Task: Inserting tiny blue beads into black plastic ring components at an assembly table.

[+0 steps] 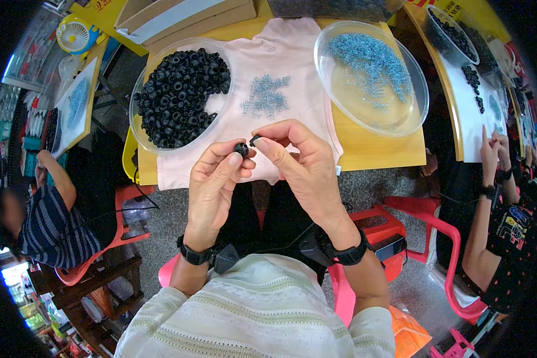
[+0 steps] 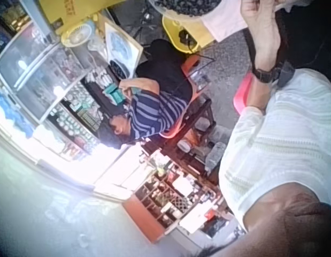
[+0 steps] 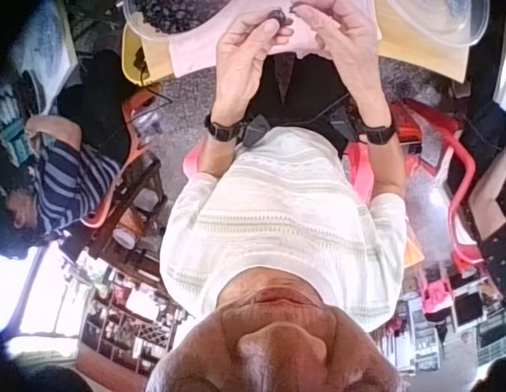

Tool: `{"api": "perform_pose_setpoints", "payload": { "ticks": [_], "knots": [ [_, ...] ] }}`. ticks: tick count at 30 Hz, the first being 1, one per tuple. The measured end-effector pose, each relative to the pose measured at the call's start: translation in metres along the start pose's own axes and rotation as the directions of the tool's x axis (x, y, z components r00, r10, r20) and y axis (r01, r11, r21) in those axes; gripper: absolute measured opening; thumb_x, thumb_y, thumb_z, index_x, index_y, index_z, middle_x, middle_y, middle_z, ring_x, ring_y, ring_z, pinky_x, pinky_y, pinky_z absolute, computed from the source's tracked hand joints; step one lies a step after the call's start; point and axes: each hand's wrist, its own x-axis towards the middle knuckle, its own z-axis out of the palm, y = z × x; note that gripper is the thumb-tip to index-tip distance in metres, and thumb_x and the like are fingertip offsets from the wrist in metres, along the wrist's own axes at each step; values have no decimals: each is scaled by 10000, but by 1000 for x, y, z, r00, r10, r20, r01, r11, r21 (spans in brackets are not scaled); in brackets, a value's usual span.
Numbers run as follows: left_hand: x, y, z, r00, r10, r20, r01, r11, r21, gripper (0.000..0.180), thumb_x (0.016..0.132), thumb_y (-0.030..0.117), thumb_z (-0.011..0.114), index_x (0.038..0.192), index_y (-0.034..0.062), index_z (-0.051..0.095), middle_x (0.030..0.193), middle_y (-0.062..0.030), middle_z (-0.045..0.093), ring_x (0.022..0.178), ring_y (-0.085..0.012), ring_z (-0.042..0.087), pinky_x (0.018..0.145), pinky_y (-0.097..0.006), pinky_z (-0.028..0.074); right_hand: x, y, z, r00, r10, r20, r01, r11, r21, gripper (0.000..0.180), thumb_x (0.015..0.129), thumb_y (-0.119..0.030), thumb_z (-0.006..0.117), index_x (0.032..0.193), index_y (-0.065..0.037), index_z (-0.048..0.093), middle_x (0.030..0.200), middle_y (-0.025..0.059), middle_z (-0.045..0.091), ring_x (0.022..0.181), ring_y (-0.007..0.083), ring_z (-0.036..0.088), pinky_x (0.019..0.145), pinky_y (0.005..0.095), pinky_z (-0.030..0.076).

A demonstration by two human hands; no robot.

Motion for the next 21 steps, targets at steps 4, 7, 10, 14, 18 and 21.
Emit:
{"api": "perform_pose_setpoints", "payload": {
  "ticks": [4, 7, 10, 14, 18, 21],
  "knots": [
    [0, 0, 0, 1000, 13, 3, -13, 1000, 4, 245, 920, 18, 613, 1157, -40, 589, 1030, -146, 670, 896, -180, 677, 804, -271, 564, 1, 4, 2, 999, -54, 4, 54, 997, -56, 148, 916, -141, 659, 1003, -23, 674, 817, -20, 628, 699, 25, 522, 565, 183, 412],
    [0, -2, -2, 1000, 26, 0, -26, 1000, 15, 232, 905, -4, 623, 1133, -42, 597, 1024, -145, 672, 891, -189, 682, 794, -278, 570, 0, 1, 3, 999, -48, -6, 47, 993, -108, 135, 906, -125, 666, 984, -16, 681, 826, -5, 639, 710, 43, 535, 586, 200, 414],
    [0, -3, -2, 999, 44, -20, -43, 998, 56, 212, 894, -23, 629, 1104, -42, 609, 1015, -145, 675, 884, -196, 686, 784, -284, 576, 2, 10, 2, 988, -153, 4, 152, 981, -124, 131, 896, -117, 672, 977, -15, 688, 828, 15, 639, 707, 61, 545, 591, 205, 409],
    [0, -6, -1, 994, 110, -30, -103, 981, 165, 180, 890, -30, 630, 1070, -39, 623, 1006, -149, 679, 872, -203, 691, 777, -289, 582, 3, 15, 1, 969, -247, 16, 244, 945, -219, 121, 885, -91, 673, 969, -5, 688, 831, 45, 631, 711, 90, 571, 603, 223, 429],
    [1, -7, -8, 1000, -8, -17, 7, 999, -37, 157, 892, -22, 631, 1048, -34, 630, 996, -151, 685, 857, -199, 694, 770, -284, 585, 4, 16, 1, 938, -343, 40, 340, 895, -288, 117, 881, -67, 671, 969, 10, 679, 837, 62, 628, 728, 106, 605, 616, 237, 465],
    [3, -8, -8, 1000, -31, 6, 31, 998, -47, 145, 896, -20, 628, 1040, -28, 633, 999, -151, 685, 856, -189, 693, 766, -274, 586, 3, 24, 2, 960, -281, 11, 278, 944, -179, 114, 882, -54, 667, 964, 24, 671, 839, 69, 629, 732, 110, 627, 615, 231, 482]
  ]
}}
